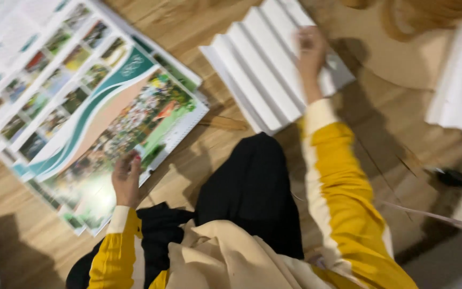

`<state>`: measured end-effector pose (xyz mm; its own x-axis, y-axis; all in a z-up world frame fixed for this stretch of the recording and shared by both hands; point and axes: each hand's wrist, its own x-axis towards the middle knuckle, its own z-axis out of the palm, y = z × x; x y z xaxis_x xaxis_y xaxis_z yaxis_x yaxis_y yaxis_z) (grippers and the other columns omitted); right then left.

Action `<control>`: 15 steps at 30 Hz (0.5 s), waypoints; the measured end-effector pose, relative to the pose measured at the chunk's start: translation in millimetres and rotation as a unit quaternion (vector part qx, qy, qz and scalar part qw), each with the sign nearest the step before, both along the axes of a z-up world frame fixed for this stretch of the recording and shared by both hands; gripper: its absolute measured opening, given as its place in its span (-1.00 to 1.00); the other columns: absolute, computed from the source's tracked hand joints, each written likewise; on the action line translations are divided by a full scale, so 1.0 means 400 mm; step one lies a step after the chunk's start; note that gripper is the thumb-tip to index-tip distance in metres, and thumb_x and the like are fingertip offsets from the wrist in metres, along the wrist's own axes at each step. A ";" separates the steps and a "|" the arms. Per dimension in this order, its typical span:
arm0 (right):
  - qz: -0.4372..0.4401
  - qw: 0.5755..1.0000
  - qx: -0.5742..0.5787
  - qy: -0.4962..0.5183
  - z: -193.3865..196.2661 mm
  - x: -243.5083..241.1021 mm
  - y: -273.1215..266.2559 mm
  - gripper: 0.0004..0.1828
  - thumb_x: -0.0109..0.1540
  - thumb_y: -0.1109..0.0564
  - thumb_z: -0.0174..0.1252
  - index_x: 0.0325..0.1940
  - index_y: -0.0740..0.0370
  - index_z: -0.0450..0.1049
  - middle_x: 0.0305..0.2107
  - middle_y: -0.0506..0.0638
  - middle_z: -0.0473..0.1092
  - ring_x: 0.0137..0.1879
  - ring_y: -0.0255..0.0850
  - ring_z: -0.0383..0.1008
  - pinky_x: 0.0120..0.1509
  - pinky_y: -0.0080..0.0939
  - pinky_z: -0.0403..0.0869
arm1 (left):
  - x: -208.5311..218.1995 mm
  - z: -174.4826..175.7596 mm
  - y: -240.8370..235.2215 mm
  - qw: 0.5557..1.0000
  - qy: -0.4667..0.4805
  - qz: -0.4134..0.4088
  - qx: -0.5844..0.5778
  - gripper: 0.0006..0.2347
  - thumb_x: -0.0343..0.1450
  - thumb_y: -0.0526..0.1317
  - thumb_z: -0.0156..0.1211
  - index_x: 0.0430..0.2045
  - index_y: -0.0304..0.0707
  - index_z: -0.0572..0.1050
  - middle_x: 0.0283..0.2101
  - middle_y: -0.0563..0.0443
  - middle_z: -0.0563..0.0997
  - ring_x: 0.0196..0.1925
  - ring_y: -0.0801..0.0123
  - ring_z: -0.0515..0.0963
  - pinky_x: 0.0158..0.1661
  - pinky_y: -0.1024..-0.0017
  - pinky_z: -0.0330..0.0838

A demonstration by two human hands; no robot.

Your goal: A person sitting on the floor organizes and inspects printed calendars, flipping through pages and stacking them.

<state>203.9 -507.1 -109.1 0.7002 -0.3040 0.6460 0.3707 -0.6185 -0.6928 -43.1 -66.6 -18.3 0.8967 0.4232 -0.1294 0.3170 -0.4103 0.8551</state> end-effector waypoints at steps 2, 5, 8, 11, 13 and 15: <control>0.052 0.988 0.139 0.039 0.155 -0.078 0.166 -0.74 0.00 0.30 0.26 -0.42 -0.03 0.40 -0.46 -0.26 0.39 -0.40 -0.42 0.38 -0.29 -0.48 0.29 | 0.034 0.050 -0.097 0.982 0.052 -0.044 -0.178 -0.59 0.32 -0.07 -0.05 -0.01 -0.33 0.28 -0.01 -0.09 0.41 -0.10 0.34 0.44 -0.16 0.43 0.42; 0.198 0.957 0.094 0.191 0.327 -0.273 0.386 -0.89 0.09 0.27 0.10 -0.42 0.07 0.39 -0.33 -0.13 0.36 -0.26 -0.34 0.37 -0.26 -0.50 0.42 | 0.079 0.102 -0.200 0.916 0.023 -0.096 -0.389 -0.36 0.22 0.11 -0.10 0.15 -0.21 0.04 0.17 -0.22 0.24 0.12 0.07 0.32 0.06 0.13 0.29; 0.229 0.951 -0.205 0.038 0.280 -0.362 0.481 -0.67 -0.08 0.19 0.34 -0.29 0.14 0.42 -0.34 -0.11 0.29 -0.11 -0.22 0.36 0.04 -0.29 0.38 | 0.117 0.057 -0.215 0.862 -0.065 -0.051 -0.500 -0.38 0.31 0.21 -0.06 0.16 -0.10 0.04 0.19 -0.13 0.19 0.21 0.02 0.24 0.08 0.15 0.24; 0.394 0.887 -0.225 0.093 0.272 -0.410 0.464 -0.70 0.07 -0.19 0.10 -0.29 0.00 0.38 -0.24 -0.21 0.23 -0.07 -0.23 0.36 0.02 -0.35 0.34 | 0.129 -0.012 -0.159 0.828 -0.137 0.106 -0.533 -0.82 0.39 -0.20 0.01 -0.17 -0.19 0.31 -0.27 0.02 0.47 -0.16 0.21 0.56 -0.15 0.34 0.53; 0.238 0.950 0.135 0.152 0.250 -0.409 0.405 -0.74 0.14 0.07 0.14 -0.16 0.24 0.39 -0.27 -0.06 0.30 0.02 -0.23 0.32 0.16 -0.43 0.25 | 0.101 0.017 -0.135 0.838 -0.120 0.166 -0.506 -0.77 0.37 -0.21 0.06 -0.15 -0.22 0.30 -0.40 0.03 0.47 -0.30 0.27 0.58 -0.22 0.41 0.56; 0.018 0.989 0.090 0.115 0.039 -0.256 0.180 -0.56 0.05 0.03 0.30 -0.12 0.32 0.38 -0.21 0.16 0.30 0.06 -0.01 0.27 0.20 -0.18 0.20 | 0.054 -0.024 -0.067 0.857 -0.108 0.187 -0.467 -0.83 0.40 -0.21 -0.03 -0.18 -0.18 0.31 -0.50 0.10 0.38 -0.44 0.38 0.49 -0.39 0.50 0.45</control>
<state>101.5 -435.3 -93.6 0.8347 -0.3719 0.4062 0.2104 -0.4663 -0.8593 -21.7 -93.2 -27.9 0.7673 0.4879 -0.4161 0.0694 0.5819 0.8103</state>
